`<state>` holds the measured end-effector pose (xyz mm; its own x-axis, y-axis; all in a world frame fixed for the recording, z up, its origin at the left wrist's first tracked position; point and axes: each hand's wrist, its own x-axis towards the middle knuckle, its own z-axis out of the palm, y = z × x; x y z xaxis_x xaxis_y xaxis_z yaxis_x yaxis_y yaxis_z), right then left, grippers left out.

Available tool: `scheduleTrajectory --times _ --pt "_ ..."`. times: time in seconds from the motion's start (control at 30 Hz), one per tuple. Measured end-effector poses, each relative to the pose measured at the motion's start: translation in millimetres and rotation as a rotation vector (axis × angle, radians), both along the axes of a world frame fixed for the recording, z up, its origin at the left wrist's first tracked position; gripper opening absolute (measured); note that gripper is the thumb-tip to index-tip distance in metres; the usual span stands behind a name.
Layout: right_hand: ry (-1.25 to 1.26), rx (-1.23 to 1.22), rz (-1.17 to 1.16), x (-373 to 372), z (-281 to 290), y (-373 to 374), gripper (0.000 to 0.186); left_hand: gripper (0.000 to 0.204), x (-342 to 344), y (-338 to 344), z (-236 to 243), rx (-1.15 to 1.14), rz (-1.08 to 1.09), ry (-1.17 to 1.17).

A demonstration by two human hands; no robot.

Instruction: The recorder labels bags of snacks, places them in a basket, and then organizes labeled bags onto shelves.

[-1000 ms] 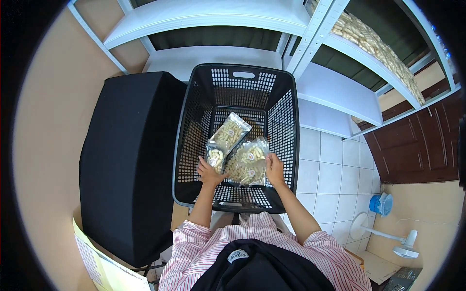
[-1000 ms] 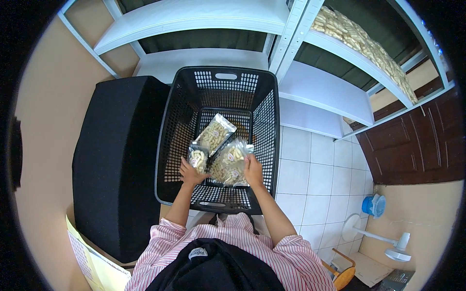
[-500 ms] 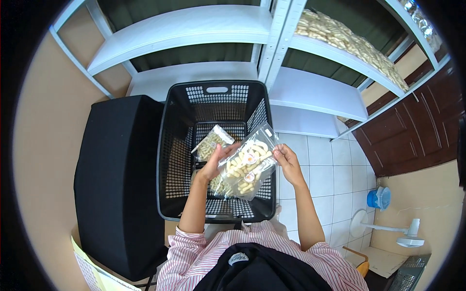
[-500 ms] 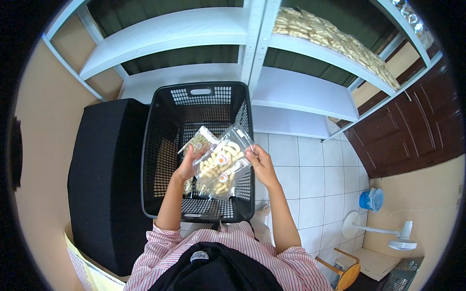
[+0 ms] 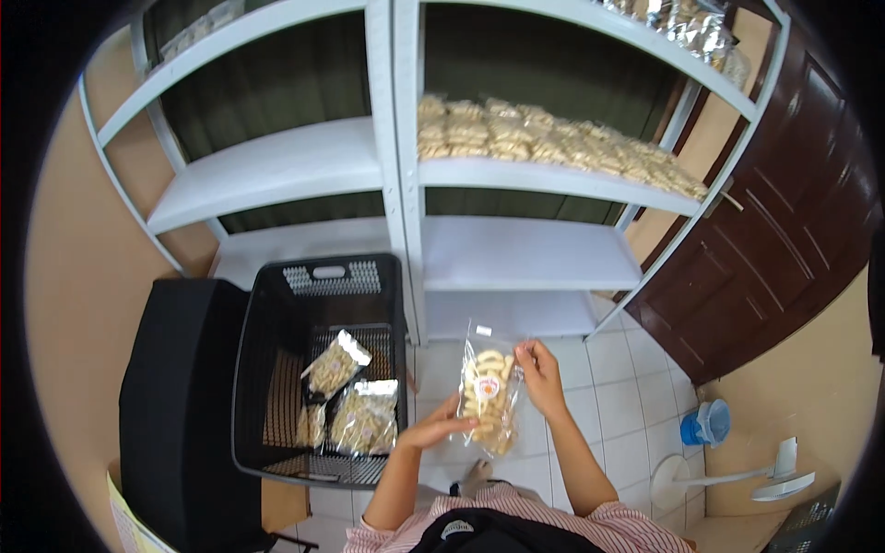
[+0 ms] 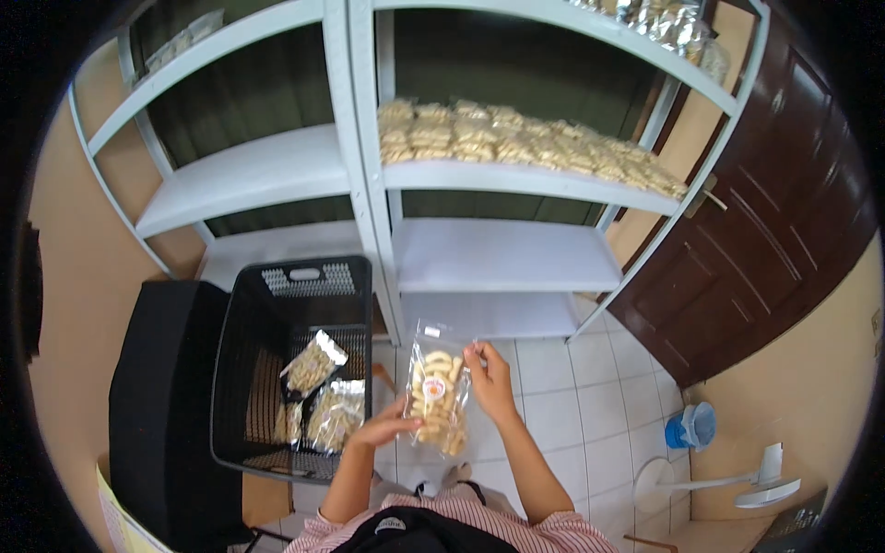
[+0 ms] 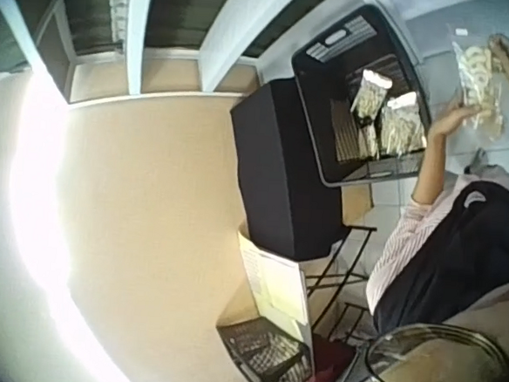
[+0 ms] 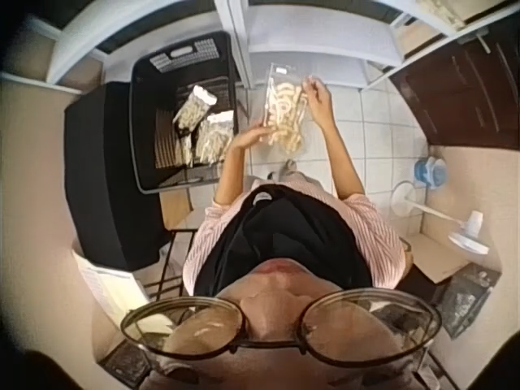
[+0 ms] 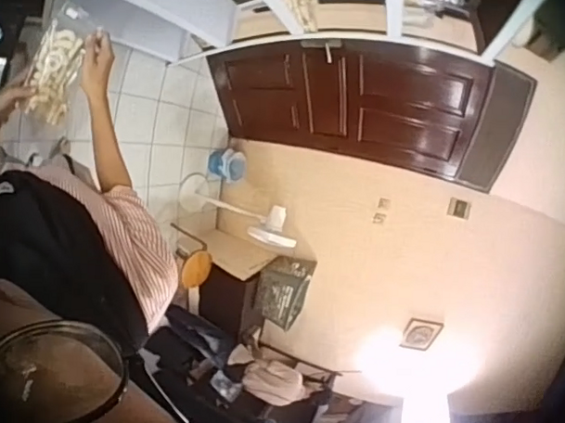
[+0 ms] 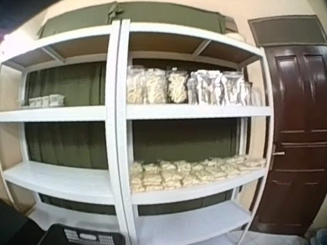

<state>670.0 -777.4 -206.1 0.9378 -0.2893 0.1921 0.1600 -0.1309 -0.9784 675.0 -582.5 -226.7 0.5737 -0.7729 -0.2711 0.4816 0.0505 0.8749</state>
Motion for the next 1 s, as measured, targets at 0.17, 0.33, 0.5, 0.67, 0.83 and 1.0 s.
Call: scheduleTrajectory --times 0.17,0.33,0.5,0.67,0.83,1.0 --pt "0.054 0.249 0.103 -20 6 -22 0.046 0.078 -14 -44 -8 -0.128 0.071 0.217" --pt "0.063 -0.074 0.052 -25 24 -43 0.083 0.074 -7 -76 7 -0.092 0.067 -0.175" --pt "-0.037 -0.077 0.199 3 46 -68 0.078 0.072 8 -101 32 -0.162 0.135 -0.43" --pt "-0.115 0.087 0.234 48 72 -87 0.072 0.084 40 -120 48 -0.199 0.197 -0.515" --pt "-0.394 -0.408 0.183 96 114 -91 0.075 0.096 91 -136 64 -0.203 0.324 -0.564" --pt "-0.668 -0.417 0.125 168 187 -112 0.058 0.096 131 -137 85 -0.341 0.496 -0.523"
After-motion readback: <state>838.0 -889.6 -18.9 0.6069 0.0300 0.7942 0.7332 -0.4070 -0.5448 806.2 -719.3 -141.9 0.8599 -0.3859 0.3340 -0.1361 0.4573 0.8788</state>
